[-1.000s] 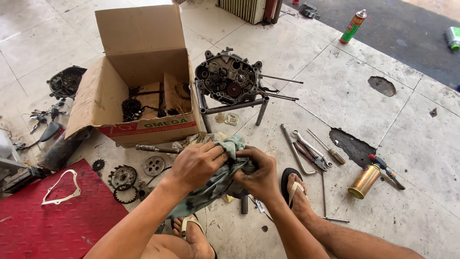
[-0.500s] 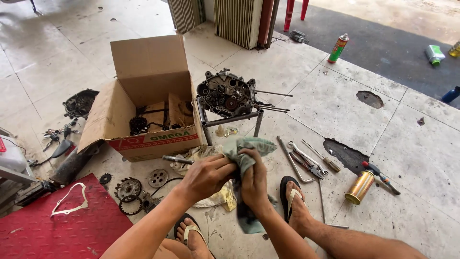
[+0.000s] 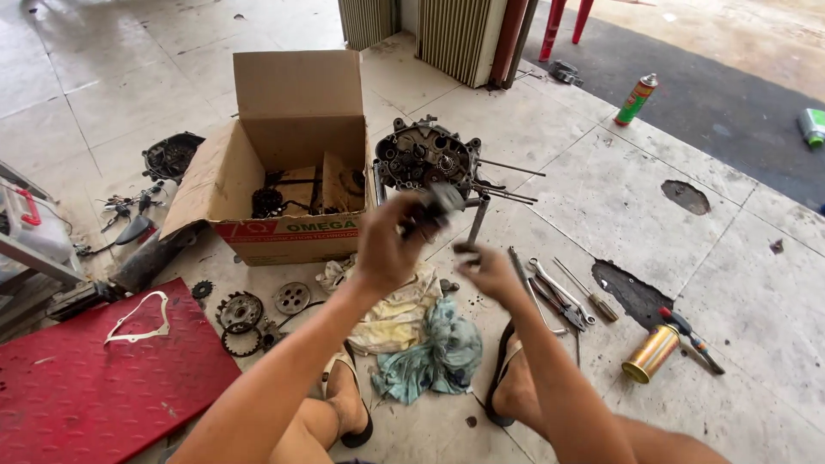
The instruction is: Repairing a motorcycle engine by cleaning components with a rag, searching for parts in a box, and using a wrench on the engine casing.
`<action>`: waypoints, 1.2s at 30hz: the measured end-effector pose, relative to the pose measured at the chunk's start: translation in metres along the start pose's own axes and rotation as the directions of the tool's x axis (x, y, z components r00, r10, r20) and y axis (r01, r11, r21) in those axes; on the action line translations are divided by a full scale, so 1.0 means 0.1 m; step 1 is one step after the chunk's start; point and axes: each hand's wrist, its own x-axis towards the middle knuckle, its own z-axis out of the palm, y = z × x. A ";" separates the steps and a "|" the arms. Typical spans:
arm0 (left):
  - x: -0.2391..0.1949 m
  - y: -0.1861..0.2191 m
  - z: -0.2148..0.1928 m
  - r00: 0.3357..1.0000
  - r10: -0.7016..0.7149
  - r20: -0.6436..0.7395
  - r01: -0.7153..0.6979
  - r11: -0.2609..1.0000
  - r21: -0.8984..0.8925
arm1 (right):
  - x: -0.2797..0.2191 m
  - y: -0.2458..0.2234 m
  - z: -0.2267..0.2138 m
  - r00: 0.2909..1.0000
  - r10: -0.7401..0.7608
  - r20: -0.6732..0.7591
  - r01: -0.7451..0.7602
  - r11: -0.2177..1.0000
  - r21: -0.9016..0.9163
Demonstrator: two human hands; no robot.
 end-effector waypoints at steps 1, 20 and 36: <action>0.16 -0.03 -0.06 0.989 -0.132 -0.060 0.127 0.988 -0.083 | 0.07 -0.31 -0.27 0.995 -0.038 -0.091 0.064 0.951 0.302; 0.68 -2.18 0.23 0.917 -0.400 -0.014 0.394 0.908 -0.140 | 1.57 -1.24 -0.58 0.942 0.014 -0.336 0.190 0.801 0.568; 0.62 -2.48 0.22 0.903 -0.429 -0.010 0.398 0.846 -0.356 | 1.72 -1.27 -0.36 0.870 -0.066 -0.488 0.279 0.883 0.378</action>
